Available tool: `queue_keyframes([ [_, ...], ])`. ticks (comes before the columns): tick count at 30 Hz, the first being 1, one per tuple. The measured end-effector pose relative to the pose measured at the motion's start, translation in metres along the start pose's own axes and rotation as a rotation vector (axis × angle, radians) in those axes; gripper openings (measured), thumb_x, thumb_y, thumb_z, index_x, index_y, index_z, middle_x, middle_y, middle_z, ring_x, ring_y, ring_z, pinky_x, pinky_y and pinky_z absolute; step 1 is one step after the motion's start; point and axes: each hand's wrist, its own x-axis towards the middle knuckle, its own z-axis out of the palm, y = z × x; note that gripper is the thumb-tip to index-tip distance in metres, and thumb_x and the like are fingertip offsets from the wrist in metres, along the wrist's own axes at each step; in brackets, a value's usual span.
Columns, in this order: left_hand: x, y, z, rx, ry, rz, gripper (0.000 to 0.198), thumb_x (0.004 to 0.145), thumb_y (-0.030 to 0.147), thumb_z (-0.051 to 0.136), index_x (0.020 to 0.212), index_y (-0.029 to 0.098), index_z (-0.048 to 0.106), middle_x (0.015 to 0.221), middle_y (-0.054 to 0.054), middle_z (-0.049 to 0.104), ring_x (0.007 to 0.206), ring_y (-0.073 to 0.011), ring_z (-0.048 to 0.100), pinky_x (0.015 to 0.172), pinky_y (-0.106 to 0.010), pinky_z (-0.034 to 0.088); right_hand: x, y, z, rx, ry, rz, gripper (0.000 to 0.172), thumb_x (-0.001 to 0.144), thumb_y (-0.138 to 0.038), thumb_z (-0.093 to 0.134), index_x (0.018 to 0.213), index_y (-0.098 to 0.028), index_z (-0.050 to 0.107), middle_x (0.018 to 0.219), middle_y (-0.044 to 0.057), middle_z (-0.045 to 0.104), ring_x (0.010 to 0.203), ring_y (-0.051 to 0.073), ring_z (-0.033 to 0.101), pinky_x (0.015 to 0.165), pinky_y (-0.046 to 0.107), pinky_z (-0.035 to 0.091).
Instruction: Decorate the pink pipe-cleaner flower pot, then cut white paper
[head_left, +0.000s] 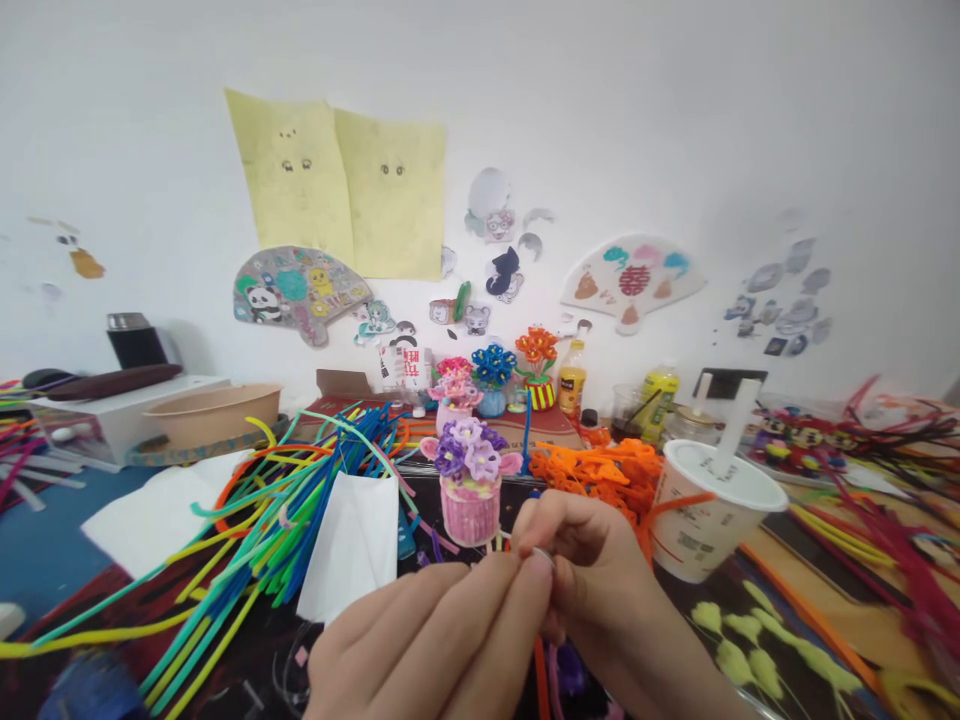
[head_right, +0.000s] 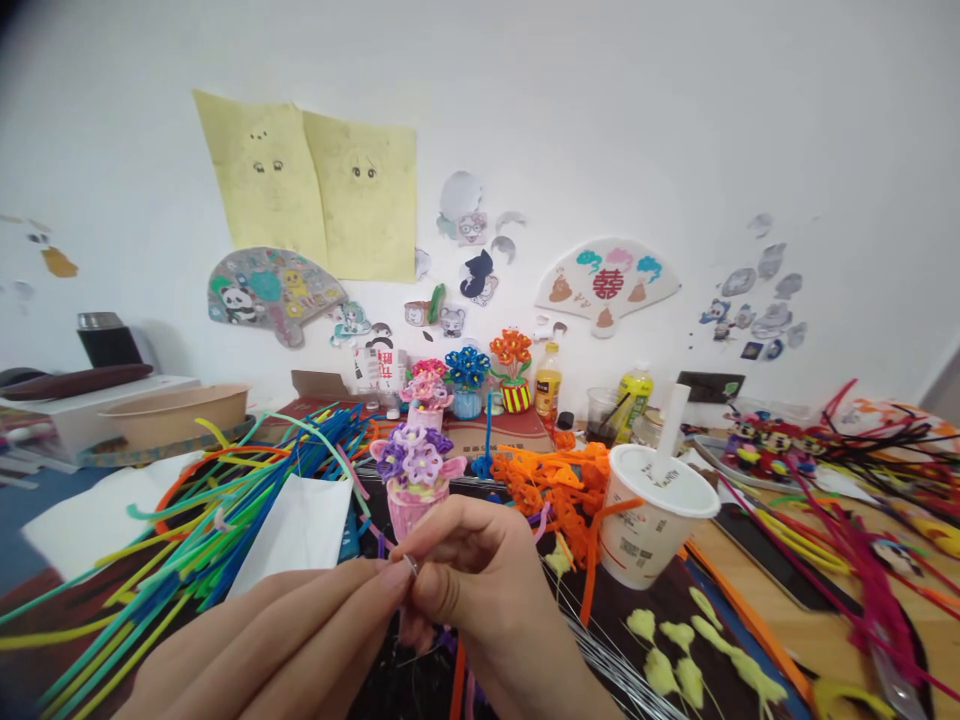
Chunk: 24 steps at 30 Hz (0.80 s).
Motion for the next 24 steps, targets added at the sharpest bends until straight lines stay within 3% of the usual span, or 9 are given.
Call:
queue_keyframes([
  [6, -0.006, 0.001, 0.008, -0.012, 0.022, -0.047, 0.037, 0.089, 0.014, 0.056, 0.121, 0.030, 0.062, 0.099, 0.005, 0.077, 0.082, -0.0143, 0.074, 0.070, -0.018, 0.059, 0.001, 0.002, 0.000, 0.006, -0.005, -0.019, 0.021, 0.062, -0.029, 0.089, 0.071, -0.018, 0.074, 0.057, -0.001, 0.066, 0.040, 0.005, 0.057, 0.039, 0.011, 0.045],
  [14, 0.003, -0.002, 0.001, -0.028, -0.025, -0.004, 0.023, 0.093, 0.018, 0.052, 0.112, 0.021, 0.064, 0.090, 0.001, 0.077, 0.076, -0.0111, 0.073, 0.070, -0.015, 0.057, -0.001, -0.005, -0.003, -0.020, 0.031, 0.029, 0.021, 0.060, -0.027, 0.090, 0.068, -0.016, 0.073, 0.060, 0.001, 0.068, 0.040, 0.006, 0.059, 0.038, 0.011, 0.045],
  [19, 0.008, 0.003, 0.005, -0.069, 0.018, -0.033, 0.018, 0.089, 0.011, 0.056, 0.105, 0.015, 0.063, 0.087, -0.003, 0.076, 0.070, -0.0115, 0.070, 0.059, -0.018, 0.054, -0.002, -0.010, -0.008, -0.074, 0.022, 0.039, 0.022, 0.060, -0.028, 0.089, 0.067, -0.015, 0.073, 0.059, 0.001, 0.068, 0.038, 0.007, 0.058, 0.035, 0.012, 0.044],
  [24, 0.006, 0.005, 0.006, -0.036, 0.022, -0.021, 0.019, 0.091, 0.013, 0.054, 0.107, 0.017, 0.062, 0.089, -0.002, 0.077, 0.077, -0.0124, 0.072, 0.068, -0.019, 0.056, -0.002, -0.011, -0.008, -0.096, 0.010, 0.056, 0.025, 0.059, -0.033, 0.089, 0.067, -0.015, 0.073, 0.055, 0.001, 0.066, 0.035, 0.006, 0.054, 0.033, 0.013, 0.043],
])
